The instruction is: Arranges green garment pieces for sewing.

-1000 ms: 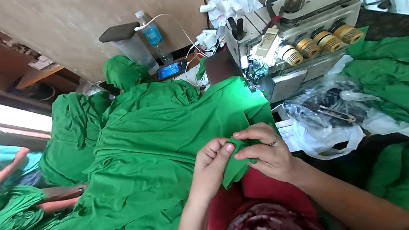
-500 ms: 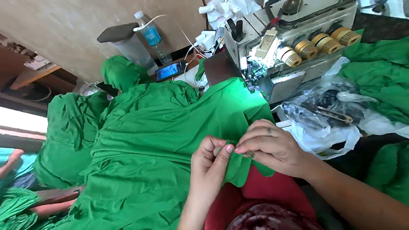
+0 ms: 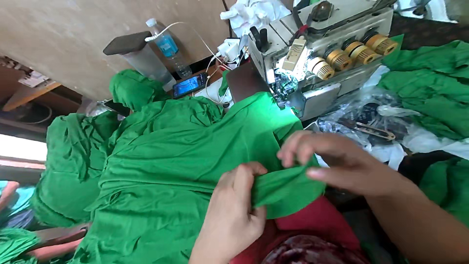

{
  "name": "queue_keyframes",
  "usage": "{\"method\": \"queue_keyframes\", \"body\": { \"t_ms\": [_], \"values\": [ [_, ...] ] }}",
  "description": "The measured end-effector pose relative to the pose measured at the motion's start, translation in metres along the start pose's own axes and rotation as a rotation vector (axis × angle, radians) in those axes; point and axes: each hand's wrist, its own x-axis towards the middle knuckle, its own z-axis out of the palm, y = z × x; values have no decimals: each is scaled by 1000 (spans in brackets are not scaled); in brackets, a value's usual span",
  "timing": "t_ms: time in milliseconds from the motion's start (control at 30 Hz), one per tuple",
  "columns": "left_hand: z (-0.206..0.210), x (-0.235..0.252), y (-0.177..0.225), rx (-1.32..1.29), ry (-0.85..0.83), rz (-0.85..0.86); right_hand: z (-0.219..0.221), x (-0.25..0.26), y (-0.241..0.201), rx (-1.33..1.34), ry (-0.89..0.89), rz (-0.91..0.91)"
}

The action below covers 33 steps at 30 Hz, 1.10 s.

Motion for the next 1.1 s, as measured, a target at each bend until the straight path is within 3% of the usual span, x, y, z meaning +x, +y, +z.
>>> {"method": "queue_keyframes", "body": {
  "t_ms": [67, 133, 233, 300, 367, 467, 533, 567, 633, 700, 733, 833, 900, 1100],
  "values": [
    [-6, 1, -7, -193, -21, -5, -16, -1, -9, 484, 53, 22],
    [0, -3, -10, -367, -64, -10, -28, -2, -14, 832, 180, -75],
    [25, -11, -11, -381, -147, -35, -40, -1, -17, 740, 472, -201],
    [36, -18, -15, -373, -165, -29, -45, -6, -16, 728, 555, -173],
    [24, -23, -20, -611, -122, -30, -41, -17, -11, 899, 466, -56],
    [-14, -23, -22, -1252, 46, 23, -28, -39, 8, 988, 270, 270],
    [-34, -22, -29, -1489, -4, 7, -25, -47, 20, 949, 151, 335],
    [-41, -22, -39, -1375, -111, -50, -26, -48, 21, 937, 115, 316],
    [-43, -21, -56, -839, -350, -303, -26, -44, 18, 812, 97, 293],
    [-19, -9, -52, -358, -496, -523, -13, -34, 14, 489, 76, 297],
    [-3, -2, -47, -337, -506, -508, -3, -28, 14, 328, 41, 260],
    [40, 13, -35, -824, -431, -287, 20, -15, 18, 44, -3, 163],
    [50, 23, -32, -1034, -349, -253, 17, -13, 20, -16, 57, 156],
    [24, 39, -42, -613, -85, -167, -2, -43, 27, 53, 131, 421]
  ]
}}
